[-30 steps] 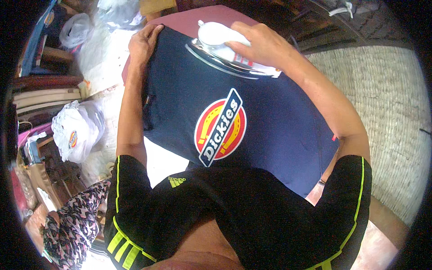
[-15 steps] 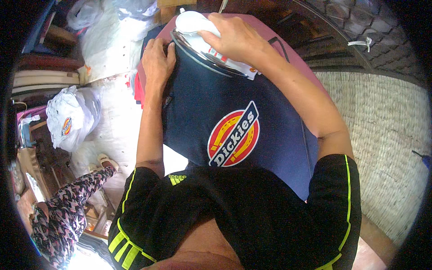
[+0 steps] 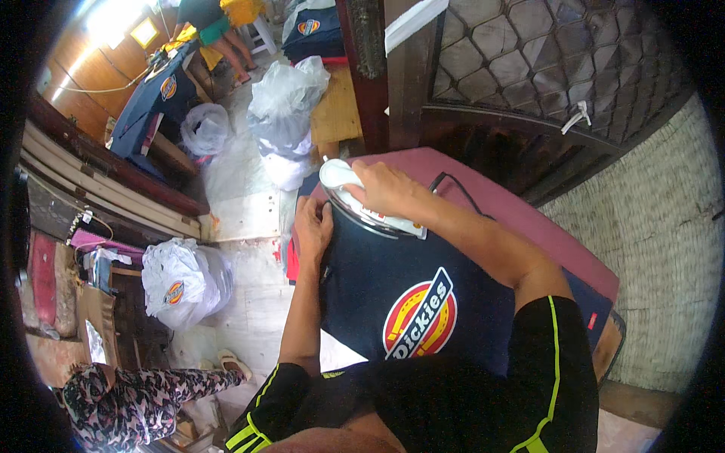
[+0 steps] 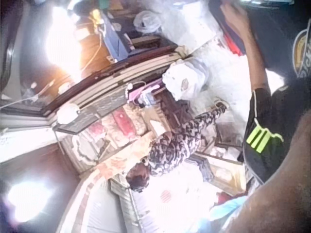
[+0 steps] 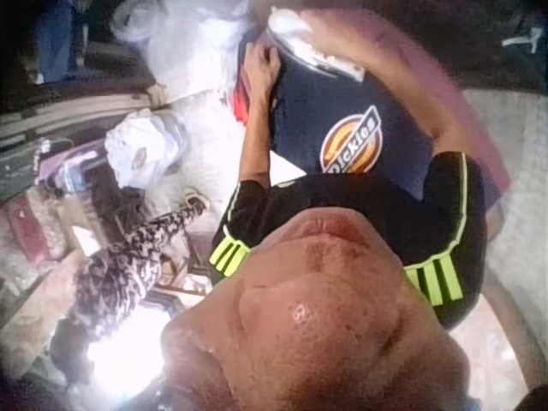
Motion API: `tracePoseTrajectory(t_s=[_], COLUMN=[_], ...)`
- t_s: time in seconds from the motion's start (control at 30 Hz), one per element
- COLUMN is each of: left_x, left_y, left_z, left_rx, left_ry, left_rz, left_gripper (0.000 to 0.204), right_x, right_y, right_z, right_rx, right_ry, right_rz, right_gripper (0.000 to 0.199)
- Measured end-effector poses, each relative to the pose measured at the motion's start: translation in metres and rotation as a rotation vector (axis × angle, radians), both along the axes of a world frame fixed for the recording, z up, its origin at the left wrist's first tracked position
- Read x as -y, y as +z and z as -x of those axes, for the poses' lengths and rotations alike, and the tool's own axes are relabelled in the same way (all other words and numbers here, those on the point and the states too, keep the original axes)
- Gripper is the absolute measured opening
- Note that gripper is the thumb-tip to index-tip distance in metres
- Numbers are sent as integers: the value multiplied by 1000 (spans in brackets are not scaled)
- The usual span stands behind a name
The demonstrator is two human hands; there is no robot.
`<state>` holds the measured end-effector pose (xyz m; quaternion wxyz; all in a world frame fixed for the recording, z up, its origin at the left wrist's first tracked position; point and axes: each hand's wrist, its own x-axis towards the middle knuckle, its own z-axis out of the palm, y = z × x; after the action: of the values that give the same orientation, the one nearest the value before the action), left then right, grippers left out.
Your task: The person irons a red Dickies t-shirt on a pink ironing board, then switches to a dark blue Dickies t-shirt. They smooth the fabric with their hands and use a white steam iron to press both shirts, finishing by folding the blue shirt.
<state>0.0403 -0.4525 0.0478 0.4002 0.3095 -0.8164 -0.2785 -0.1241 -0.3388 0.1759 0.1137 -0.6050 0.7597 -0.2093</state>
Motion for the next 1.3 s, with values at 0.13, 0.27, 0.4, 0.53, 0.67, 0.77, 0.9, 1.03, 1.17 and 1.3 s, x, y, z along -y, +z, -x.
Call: tracePoseTrajectory(t_s=[0.13,0.27,0.4,0.53,0.67,0.77,0.9,1.03,1.17,1.3], left_x=[-3,-1,0,-1,1,5,8,9,7,4], left_y=[0,-3,-5,-6,-3,-6,-9,-10,-11,-12], left_z=[-7,-7,-8,2,-6,-7,-3,0,-4,-3], left_rx=[7,31,-25,-20,-25,-12,-53,-65,-48,-50], left_ry=[29,41,37,38,39,52,53,80,83,71], left_rz=[-89,-4,-16,61,-29,-15,-11,33,12,-50], left_gripper=[12,12,13,15,14,13,12,13,14,13], right_x=[-12,-2,-6,2,0,1,-11,-50,-68,-56], right_y=[6,3,2,-23,-3,-8,7,25,16,-1], right_z=[-4,-5,-5,9,-1,1,19,37,36,34], right_rx=[60,89,52,14,47,35,49,38,23,-46], right_ry=[-33,-4,4,56,20,51,76,-3,44,98], right_rz=[-93,-50,-32,141,-16,55,-32,-39,-30,40], right_gripper=[38,41,36,36,39,40,43,42,36,33])
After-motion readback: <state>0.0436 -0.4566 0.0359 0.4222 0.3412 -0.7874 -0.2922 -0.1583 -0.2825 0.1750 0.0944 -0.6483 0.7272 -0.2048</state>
